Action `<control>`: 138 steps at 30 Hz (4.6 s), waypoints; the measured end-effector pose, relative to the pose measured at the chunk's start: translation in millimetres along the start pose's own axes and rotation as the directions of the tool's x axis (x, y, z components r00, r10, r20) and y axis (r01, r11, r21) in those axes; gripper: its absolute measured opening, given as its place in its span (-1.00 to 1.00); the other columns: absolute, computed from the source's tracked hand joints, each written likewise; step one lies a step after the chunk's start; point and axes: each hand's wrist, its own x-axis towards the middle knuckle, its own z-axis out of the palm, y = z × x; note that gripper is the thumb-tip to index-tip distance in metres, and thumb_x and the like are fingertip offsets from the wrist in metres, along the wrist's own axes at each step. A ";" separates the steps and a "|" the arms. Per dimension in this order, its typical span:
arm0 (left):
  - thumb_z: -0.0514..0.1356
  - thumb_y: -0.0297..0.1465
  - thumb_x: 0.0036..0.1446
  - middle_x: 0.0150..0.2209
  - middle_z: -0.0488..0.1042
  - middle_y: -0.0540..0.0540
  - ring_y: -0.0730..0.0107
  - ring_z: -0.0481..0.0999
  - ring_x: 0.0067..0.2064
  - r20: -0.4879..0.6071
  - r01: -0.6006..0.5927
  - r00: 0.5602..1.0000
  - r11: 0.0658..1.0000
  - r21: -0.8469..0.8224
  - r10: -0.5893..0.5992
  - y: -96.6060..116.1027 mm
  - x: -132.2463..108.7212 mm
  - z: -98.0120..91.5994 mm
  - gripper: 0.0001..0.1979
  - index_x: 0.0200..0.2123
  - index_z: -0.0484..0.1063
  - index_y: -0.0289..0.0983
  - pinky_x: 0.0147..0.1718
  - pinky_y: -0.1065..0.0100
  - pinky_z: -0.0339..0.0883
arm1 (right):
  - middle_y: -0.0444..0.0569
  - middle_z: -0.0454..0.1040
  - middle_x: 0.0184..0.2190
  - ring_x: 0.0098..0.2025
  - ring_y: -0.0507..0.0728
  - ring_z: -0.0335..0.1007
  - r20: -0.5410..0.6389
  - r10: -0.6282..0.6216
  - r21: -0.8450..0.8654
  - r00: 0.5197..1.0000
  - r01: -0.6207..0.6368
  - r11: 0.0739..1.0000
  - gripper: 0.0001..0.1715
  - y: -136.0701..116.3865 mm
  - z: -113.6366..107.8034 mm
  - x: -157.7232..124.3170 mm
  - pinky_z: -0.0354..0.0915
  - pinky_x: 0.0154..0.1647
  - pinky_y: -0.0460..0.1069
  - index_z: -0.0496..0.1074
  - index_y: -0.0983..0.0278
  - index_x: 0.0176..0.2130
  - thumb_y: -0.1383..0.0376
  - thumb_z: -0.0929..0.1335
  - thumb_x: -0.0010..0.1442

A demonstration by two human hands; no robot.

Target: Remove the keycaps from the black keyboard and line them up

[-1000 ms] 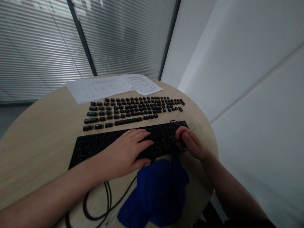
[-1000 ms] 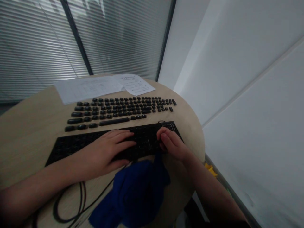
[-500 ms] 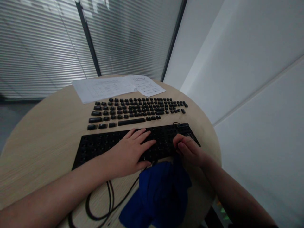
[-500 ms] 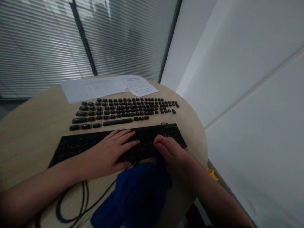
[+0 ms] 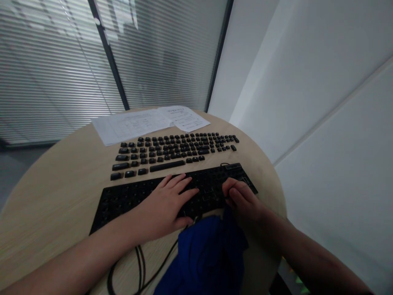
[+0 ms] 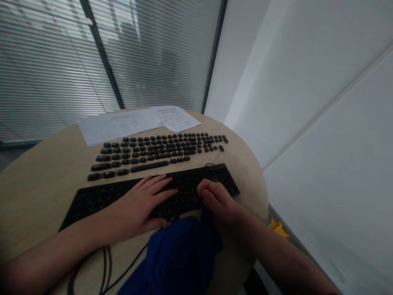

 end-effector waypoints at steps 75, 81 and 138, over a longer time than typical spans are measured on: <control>0.12 -0.48 0.41 -0.34 0.55 -0.02 0.42 0.47 -0.43 -0.615 -0.348 0.630 0.880 0.323 0.475 31.3 -13.8 -32.3 -0.87 -0.22 0.44 -0.29 -0.49 0.35 0.34 | -0.13 0.47 -0.38 -0.43 0.00 0.26 0.417 0.023 -0.111 0.909 0.026 0.993 -0.68 -70.0 23.8 27.7 0.17 -0.43 -0.09 0.61 0.29 -0.13 0.10 0.50 0.24; 0.08 -0.46 0.40 -0.37 0.51 -0.04 0.35 0.46 -0.42 -0.620 -0.298 0.672 0.914 0.274 0.405 26.5 -12.0 -32.0 -0.82 -0.24 0.46 -0.28 -0.48 0.32 0.36 | -0.14 0.49 -0.46 -0.44 0.05 0.31 0.157 0.137 -0.504 0.978 -0.040 0.863 -0.63 -50.4 -17.8 73.4 0.21 -0.39 -0.06 0.65 0.26 -0.05 0.16 0.53 0.17; 0.25 -0.06 0.30 0.41 0.25 -0.44 -0.27 0.20 0.44 -0.057 -0.077 0.995 0.993 0.094 0.083 17.1 44.5 18.0 -0.33 0.37 0.33 -0.23 0.34 -0.22 0.07 | -0.18 0.31 -0.47 -0.50 0.04 0.14 -0.084 0.079 0.088 0.993 -0.072 0.994 -0.56 12.6 -33.9 4.7 0.12 -0.51 -0.07 0.31 0.18 -0.21 -0.12 0.28 0.41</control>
